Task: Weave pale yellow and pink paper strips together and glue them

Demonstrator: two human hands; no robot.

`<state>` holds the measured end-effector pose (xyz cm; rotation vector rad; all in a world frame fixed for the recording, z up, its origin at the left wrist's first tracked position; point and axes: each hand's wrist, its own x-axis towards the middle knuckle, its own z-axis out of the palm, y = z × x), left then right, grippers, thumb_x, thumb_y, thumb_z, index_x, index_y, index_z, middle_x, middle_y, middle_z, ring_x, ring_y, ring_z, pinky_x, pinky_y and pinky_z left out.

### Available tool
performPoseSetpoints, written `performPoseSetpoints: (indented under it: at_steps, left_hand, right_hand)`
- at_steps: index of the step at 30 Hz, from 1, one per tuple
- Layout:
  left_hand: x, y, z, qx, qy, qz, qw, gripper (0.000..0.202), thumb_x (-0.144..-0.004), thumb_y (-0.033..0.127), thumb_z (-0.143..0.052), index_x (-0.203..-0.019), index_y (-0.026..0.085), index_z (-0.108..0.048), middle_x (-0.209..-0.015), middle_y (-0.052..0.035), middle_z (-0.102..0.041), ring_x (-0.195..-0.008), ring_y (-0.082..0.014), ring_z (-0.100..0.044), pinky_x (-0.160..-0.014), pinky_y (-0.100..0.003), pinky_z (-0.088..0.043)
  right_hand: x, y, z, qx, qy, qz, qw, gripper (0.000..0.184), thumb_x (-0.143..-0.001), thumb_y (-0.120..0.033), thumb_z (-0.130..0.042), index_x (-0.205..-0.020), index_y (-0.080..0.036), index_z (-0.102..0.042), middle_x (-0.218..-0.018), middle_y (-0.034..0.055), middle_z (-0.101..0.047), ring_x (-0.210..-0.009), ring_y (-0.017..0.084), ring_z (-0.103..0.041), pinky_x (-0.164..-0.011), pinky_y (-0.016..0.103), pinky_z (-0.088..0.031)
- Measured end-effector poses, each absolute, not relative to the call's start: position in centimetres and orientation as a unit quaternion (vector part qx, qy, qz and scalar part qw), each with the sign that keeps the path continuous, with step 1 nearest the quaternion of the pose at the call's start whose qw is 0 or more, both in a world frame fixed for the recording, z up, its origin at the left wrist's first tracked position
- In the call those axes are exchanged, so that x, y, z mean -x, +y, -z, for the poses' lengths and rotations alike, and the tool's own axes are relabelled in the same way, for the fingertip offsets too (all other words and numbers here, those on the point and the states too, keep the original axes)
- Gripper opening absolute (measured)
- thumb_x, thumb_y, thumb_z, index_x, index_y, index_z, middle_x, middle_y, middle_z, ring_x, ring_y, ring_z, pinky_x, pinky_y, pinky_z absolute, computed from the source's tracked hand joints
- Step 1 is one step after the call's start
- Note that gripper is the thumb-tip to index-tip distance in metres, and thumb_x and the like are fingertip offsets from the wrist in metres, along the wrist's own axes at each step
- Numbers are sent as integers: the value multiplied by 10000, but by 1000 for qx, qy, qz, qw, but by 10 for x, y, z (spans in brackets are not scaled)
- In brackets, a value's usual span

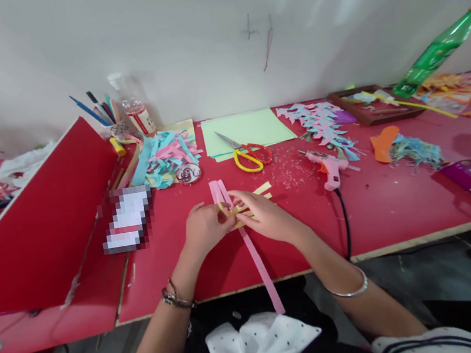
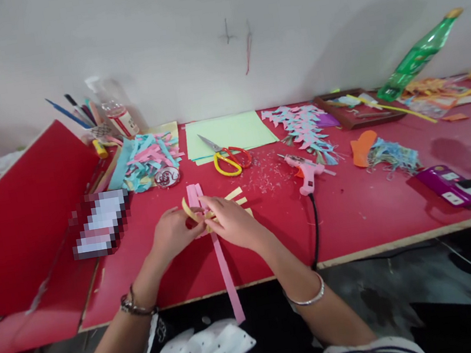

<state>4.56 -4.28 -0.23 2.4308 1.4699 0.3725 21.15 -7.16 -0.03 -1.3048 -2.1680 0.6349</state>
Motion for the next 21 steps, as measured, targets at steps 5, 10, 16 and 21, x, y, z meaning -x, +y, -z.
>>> performPoseSetpoints:
  at_steps: [5,10,16,21]
  left_hand:
    - [-51,-44,4,-840,521,-98,116,265,-760,413,-495,-727,181,-619,-640,-24,-656,-603,-153,-589,-914,-333,-347]
    - [-56,-43,10,-839,531,-91,78,254,-753,387,-500,-701,175,-628,-659,-50,-665,-656,-182,-606,-945,-359,-324]
    - [-56,-42,14,-835,541,-93,44,270,-801,305,-426,-705,162,-634,-637,-56,-656,-617,-158,-593,-939,-345,-333]
    - [-54,-41,15,-823,555,-106,53,339,-840,291,-368,-653,173,-625,-564,-31,-625,-551,-133,-561,-904,-328,-358]
  right_hand:
    - [-201,-66,-5,453,-803,-255,290,405,-850,-150,-349,-1245,-241,-349,-1110,86,-512,-1029,186,-506,-848,359,-456]
    - [-197,-62,-8,419,-796,-294,324,374,-832,-126,-361,-1186,-239,-403,-1091,79,-501,-1008,168,-500,-792,319,-485]
    - [-199,-63,-11,382,-779,-343,360,366,-849,-111,-322,-1172,-251,-424,-1074,53,-530,-1022,139,-513,-870,317,-445]
    - [-219,-75,-19,392,-778,-302,388,349,-840,-103,-339,-1127,-259,-463,-1099,50,-512,-1076,151,-482,-937,337,-391]
